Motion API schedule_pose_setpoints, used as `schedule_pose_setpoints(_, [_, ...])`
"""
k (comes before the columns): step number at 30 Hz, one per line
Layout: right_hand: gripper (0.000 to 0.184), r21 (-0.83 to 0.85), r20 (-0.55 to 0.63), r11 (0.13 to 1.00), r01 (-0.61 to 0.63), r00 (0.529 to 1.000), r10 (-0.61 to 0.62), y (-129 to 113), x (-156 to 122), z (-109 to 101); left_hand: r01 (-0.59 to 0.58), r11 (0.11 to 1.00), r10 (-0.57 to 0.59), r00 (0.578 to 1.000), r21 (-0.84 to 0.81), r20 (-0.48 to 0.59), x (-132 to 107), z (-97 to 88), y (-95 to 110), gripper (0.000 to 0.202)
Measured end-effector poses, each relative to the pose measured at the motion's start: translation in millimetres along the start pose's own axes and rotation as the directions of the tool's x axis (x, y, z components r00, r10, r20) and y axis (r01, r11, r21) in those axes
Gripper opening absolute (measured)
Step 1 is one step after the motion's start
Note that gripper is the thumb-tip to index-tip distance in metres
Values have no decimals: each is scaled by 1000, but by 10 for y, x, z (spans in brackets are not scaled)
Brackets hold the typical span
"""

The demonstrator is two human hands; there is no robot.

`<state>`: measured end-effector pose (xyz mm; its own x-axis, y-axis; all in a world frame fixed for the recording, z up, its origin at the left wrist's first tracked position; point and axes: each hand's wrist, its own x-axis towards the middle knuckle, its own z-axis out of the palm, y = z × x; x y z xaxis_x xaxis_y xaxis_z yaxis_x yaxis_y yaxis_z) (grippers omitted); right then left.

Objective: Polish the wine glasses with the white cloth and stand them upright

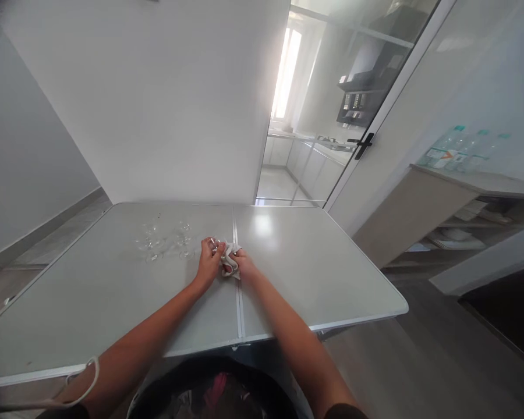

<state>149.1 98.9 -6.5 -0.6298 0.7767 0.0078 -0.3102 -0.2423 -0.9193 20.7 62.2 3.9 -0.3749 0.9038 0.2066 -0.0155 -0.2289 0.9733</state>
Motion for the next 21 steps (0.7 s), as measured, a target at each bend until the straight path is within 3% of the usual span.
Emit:
schedule_pose_setpoints(3, [25, 170, 157, 973, -154, 979, 127, -85, -45, -75, 51, 968, -3, 981, -245, 195, 22, -31, 58, 52])
schedule_pose_setpoints(6, [26, 136, 193, 984, -116, 977, 89, -135, -83, -137, 48, 949, 62, 941, -313, 333, 51, -74, 87, 53])
schedule_pose_setpoints(9, [35, -108, 71, 988, 109, 992, -102, -132, -67, -138, -88, 981, 126, 967, -172, 220, 65, -95, 53, 54])
schedule_pose_setpoints(11, [34, -344, -34, 910, 233, 965, -260, -105, -42, -127, -176, 984, 177, 979, -22, 105, 53, -91, 15, 56])
schedule_pose_setpoints(14, [29, -515, -124, 817, 260, 920, -371, -63, -18, -127, -255, 964, 251, 966, 78, 56, 28, -86, -27, 58])
schedule_pose_setpoints(17, [34, -334, -29, 909, 248, 962, -273, -70, -25, -143, -215, 972, 228, 963, -100, 146, 52, -115, -38, 54])
schedule_pose_setpoints(19, [35, -172, 101, 972, 160, 984, -144, -101, -42, -151, -140, 959, 200, 950, -246, 241, 95, -147, -34, 51])
schedule_pose_setpoints(21, [34, -118, 169, 989, 93, 983, -73, -127, -55, -157, -103, 946, 199, 933, -307, 301, 127, -169, -25, 50])
